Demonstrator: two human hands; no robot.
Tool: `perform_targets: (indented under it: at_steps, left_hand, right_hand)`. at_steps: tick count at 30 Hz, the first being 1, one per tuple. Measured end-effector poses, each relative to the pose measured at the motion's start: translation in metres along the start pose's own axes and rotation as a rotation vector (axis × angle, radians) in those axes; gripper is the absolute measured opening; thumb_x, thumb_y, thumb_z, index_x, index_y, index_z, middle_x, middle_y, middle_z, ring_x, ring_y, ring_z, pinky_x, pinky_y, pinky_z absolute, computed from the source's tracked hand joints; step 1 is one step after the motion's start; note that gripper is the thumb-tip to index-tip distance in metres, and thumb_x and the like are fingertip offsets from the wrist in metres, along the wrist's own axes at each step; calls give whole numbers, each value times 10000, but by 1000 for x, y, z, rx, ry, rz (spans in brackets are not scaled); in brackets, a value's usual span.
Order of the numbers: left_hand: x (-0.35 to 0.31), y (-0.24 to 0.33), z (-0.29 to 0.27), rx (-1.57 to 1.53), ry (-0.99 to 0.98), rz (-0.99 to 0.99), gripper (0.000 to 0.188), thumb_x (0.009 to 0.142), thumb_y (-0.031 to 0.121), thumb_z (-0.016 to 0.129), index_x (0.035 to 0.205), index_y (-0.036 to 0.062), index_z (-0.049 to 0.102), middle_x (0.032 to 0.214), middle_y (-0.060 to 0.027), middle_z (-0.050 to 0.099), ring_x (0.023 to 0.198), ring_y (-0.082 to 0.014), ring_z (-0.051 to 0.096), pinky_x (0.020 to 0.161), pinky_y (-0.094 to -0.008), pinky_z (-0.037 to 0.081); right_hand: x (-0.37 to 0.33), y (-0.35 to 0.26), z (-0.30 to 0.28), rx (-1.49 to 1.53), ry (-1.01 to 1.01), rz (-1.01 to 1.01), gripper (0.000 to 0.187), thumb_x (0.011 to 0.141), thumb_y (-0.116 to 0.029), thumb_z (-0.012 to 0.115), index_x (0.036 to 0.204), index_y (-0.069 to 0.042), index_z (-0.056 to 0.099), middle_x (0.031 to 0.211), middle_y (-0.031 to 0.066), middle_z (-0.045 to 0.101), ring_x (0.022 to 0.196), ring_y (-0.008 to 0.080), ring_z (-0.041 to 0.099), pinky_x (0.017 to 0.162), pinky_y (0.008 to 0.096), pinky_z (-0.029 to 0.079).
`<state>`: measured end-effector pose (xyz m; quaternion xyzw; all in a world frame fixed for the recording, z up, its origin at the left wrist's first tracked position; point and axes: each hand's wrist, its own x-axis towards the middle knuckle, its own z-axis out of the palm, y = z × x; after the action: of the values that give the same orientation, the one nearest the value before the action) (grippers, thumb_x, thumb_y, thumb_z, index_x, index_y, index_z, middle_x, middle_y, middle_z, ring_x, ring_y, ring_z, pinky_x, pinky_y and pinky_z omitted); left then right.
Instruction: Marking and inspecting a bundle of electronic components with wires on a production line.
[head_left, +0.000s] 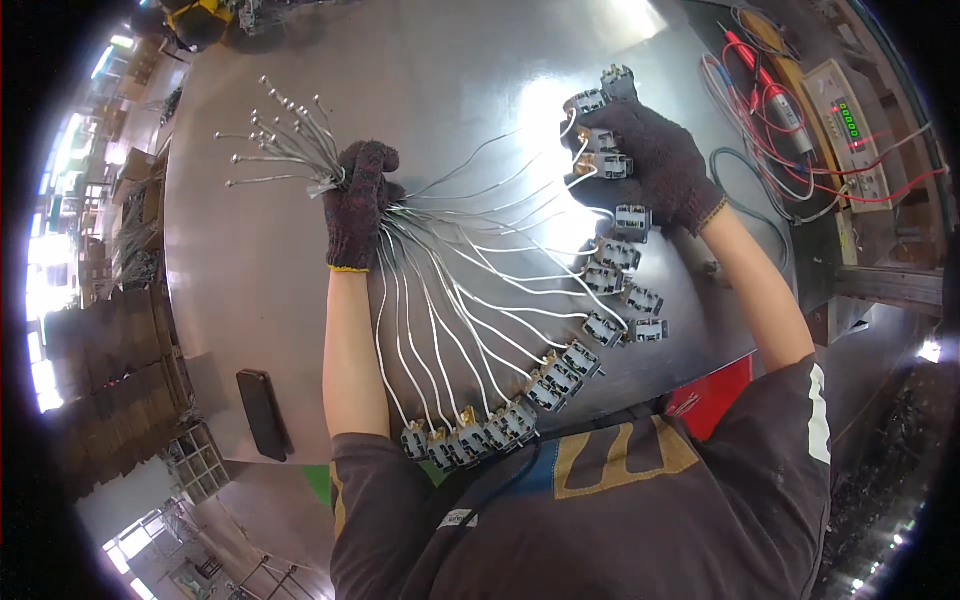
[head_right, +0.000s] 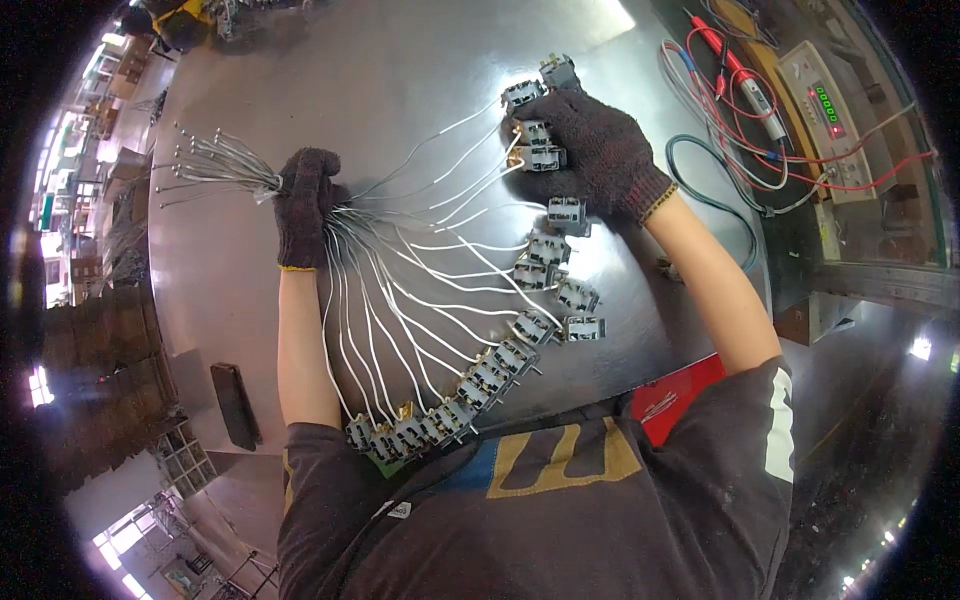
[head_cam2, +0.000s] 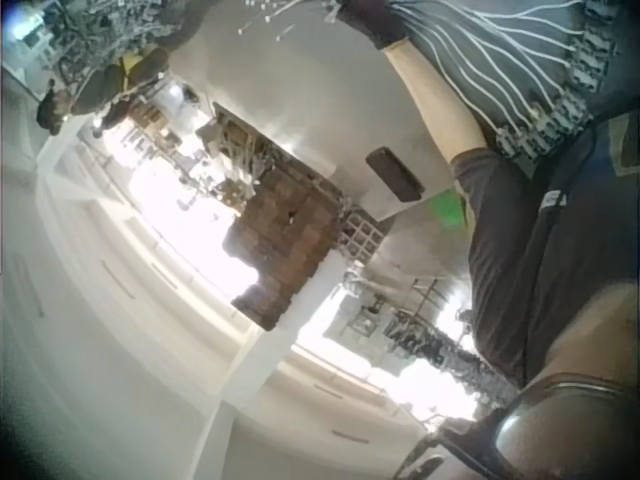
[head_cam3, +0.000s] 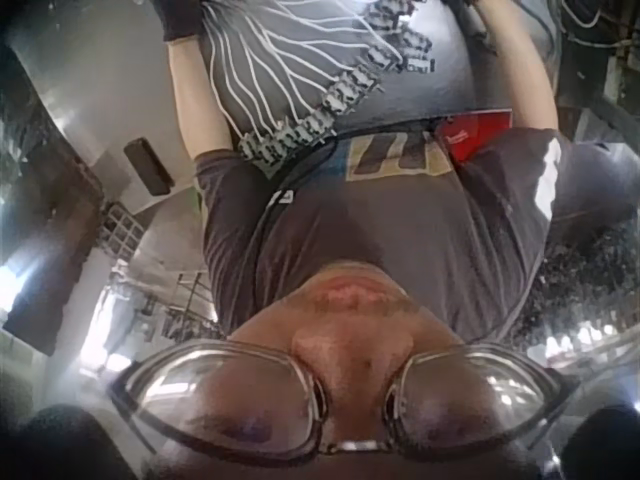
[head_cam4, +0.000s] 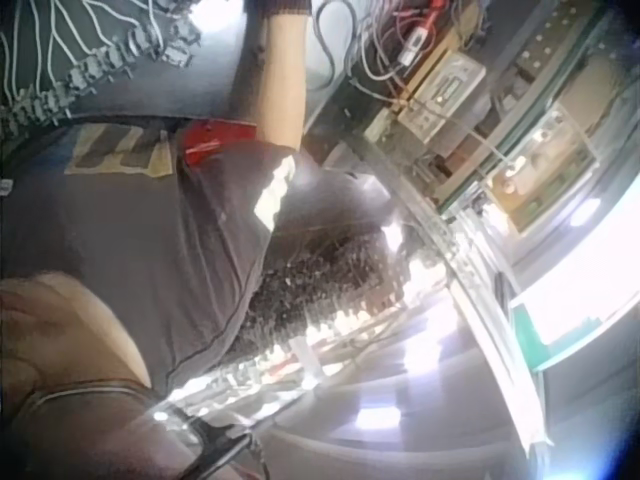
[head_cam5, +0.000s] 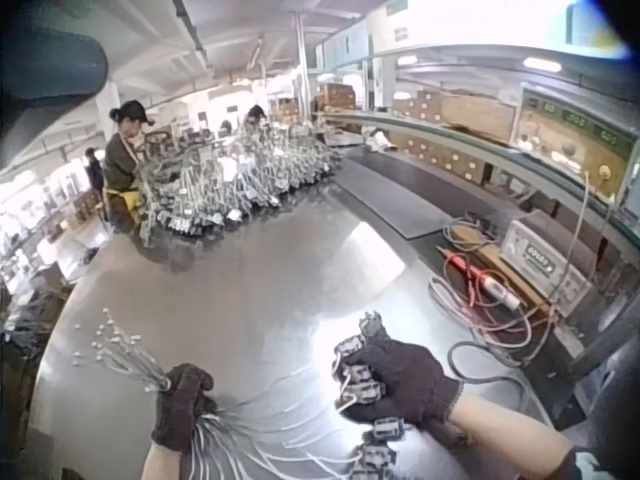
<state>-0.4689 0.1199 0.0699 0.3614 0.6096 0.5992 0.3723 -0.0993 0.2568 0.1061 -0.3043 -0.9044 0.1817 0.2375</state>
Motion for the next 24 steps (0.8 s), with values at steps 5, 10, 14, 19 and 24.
perform_targets:
  at_steps: [5,10,14,19,24]
  left_hand:
    - [1,-1,0,-65,2,-33,208,1066,261,708,1105,59,737,977,-29,726,651,-84,565,646,-293,562]
    - [1,8,-3,-19,51,-63,165,1022,240,741,1053,78,728,811,17,592,572,-73,476,617,-310,553]
    - [3,16,2,55,107,-84,156,987,208,764,1069,82,720,759,38,536,532,-75,458,629,-318,564]
    - [0,18,6,31,62,-53,245,988,133,743,1225,84,703,899,6,588,622,-90,547,620,-294,561]
    - [-4,16,3,-80,-68,-67,331,983,80,720,1310,88,671,941,15,581,695,-97,563,637,-263,518]
  right_hand:
    - [-1,6,7,-88,92,-48,674,759,-663,879,1209,-206,674,1140,110,733,1034,339,744,876,477,604]
    - [-8,8,-11,-179,-163,37,594,813,-650,837,1133,-168,705,1098,125,752,994,348,753,832,489,604]
    - [-9,6,-31,-133,-422,78,556,853,-611,808,1144,-141,745,1071,143,774,989,364,758,877,479,612]
    - [-26,1,-28,-143,-289,30,617,858,-585,811,1283,-149,712,1109,149,778,1017,348,763,901,468,610]
    - [-32,26,-33,841,-326,220,483,1016,-382,743,1426,-147,645,1188,141,773,1070,300,759,981,419,594]
